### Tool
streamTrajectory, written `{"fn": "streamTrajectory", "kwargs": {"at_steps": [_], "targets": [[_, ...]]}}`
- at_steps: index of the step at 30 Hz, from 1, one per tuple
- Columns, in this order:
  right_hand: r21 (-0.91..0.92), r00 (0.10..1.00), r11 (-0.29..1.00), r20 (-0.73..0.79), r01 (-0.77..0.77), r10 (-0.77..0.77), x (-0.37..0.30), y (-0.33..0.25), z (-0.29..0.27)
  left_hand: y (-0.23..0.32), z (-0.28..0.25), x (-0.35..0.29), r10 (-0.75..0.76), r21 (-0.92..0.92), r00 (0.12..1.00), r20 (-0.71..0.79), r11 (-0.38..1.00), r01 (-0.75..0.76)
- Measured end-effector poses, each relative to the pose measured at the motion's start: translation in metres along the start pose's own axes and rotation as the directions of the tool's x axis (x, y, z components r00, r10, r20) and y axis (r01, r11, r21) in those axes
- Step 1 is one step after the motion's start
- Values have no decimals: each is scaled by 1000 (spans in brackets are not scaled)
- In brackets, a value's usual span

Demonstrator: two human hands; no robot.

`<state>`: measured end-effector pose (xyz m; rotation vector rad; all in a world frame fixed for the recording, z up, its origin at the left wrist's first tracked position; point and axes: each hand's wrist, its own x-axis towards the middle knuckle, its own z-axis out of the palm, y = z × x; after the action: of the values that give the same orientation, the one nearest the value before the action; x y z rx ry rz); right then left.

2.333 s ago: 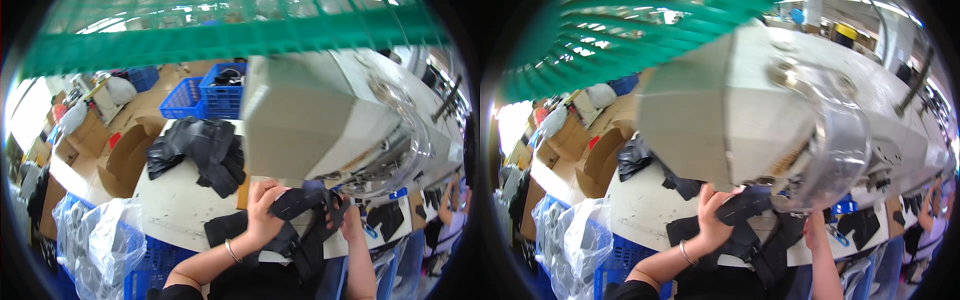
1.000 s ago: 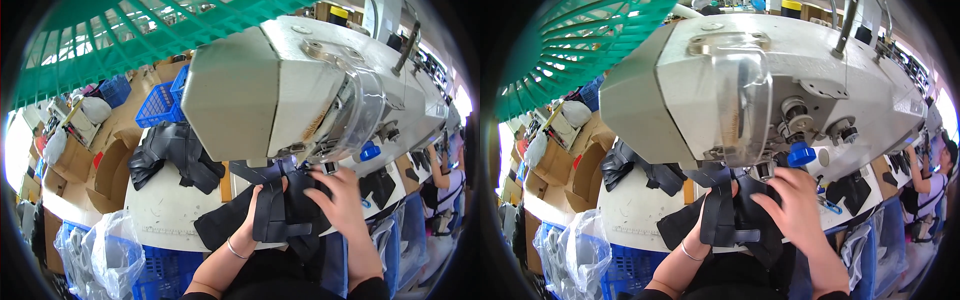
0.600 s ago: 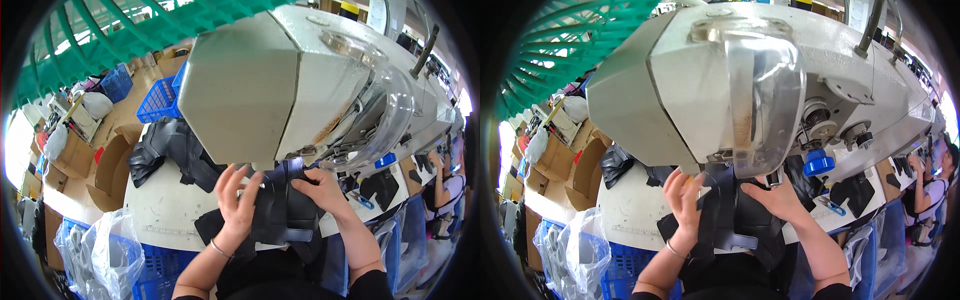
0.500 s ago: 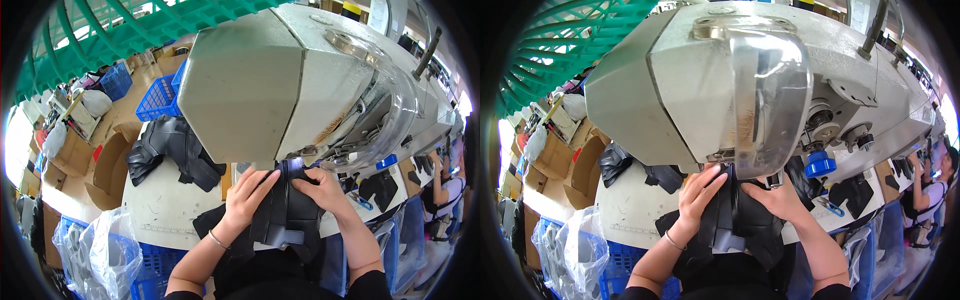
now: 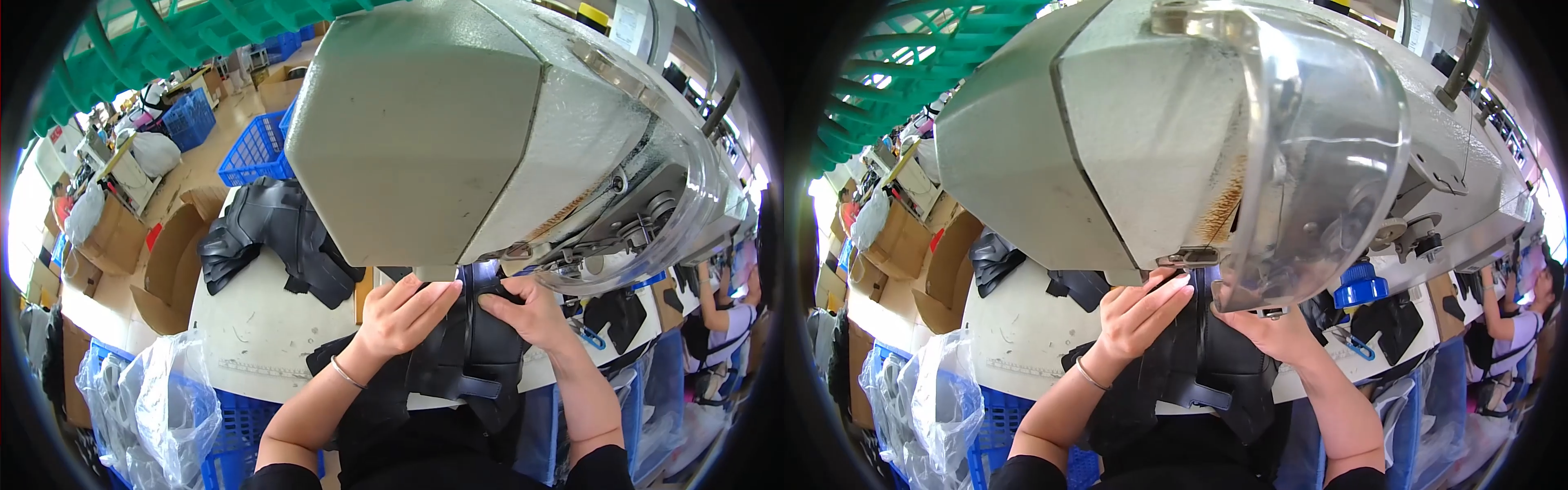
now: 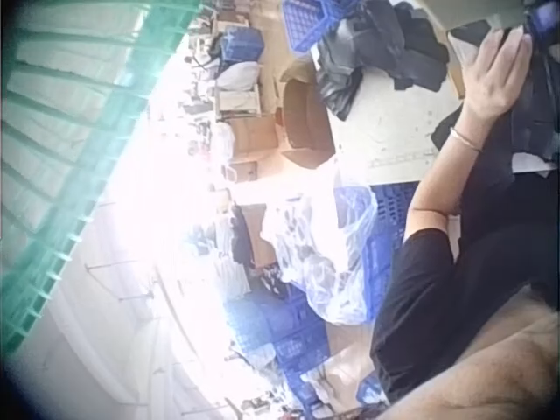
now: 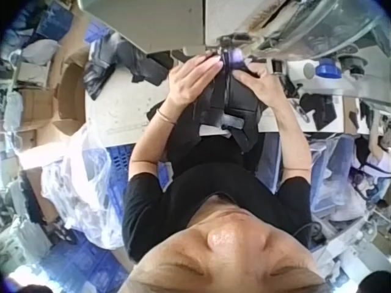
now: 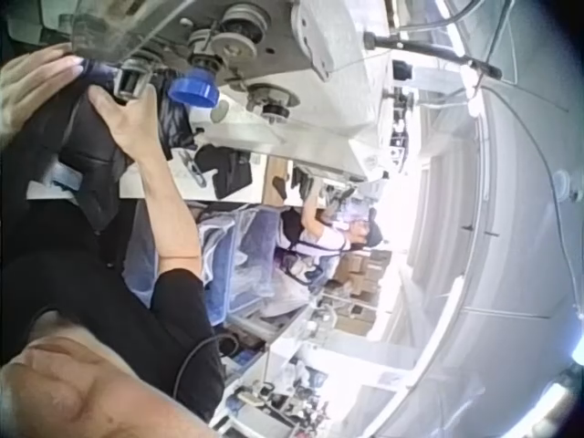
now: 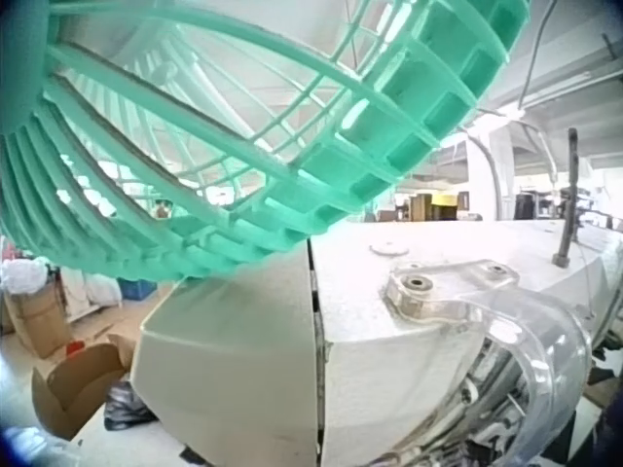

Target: Stitching panels of a black shoe upper together using an industrial sewing machine.

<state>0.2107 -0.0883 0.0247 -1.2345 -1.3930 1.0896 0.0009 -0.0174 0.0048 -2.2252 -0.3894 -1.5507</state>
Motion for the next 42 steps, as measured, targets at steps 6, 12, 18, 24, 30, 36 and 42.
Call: {"fn": "streamTrajectory", "kwargs": {"at_steps": [6,12,18,24,30,36,42], "targets": [[-93,997,993,-5,73,-74,0,0,-1,-3,-1,6,29,24,1000,5,999,-29],[-139,993,983,3,121,-122,-2,-12,6,-7,3,1,24,-16,999,-32,1000,-25],[-5,999,999,-30,-44,43,-2,8,-2,-3,3,4,-21,-53,999,-40,998,19],[16,1000,1000,-11,-19,19,5,9,-7,1,0,-2,-62,-19,998,33,998,62],[-35,1000,999,-18,24,-24,10,27,-17,3,-4,-1,-69,-22,992,106,997,72],[107,999,993,4,-53,53,11,10,-10,1,-1,-8,-14,-68,1000,23,998,15],[33,976,985,140,-170,164,11,-3,-14,0,-3,-9,12,-22,1000,0,1000,-12]]}}
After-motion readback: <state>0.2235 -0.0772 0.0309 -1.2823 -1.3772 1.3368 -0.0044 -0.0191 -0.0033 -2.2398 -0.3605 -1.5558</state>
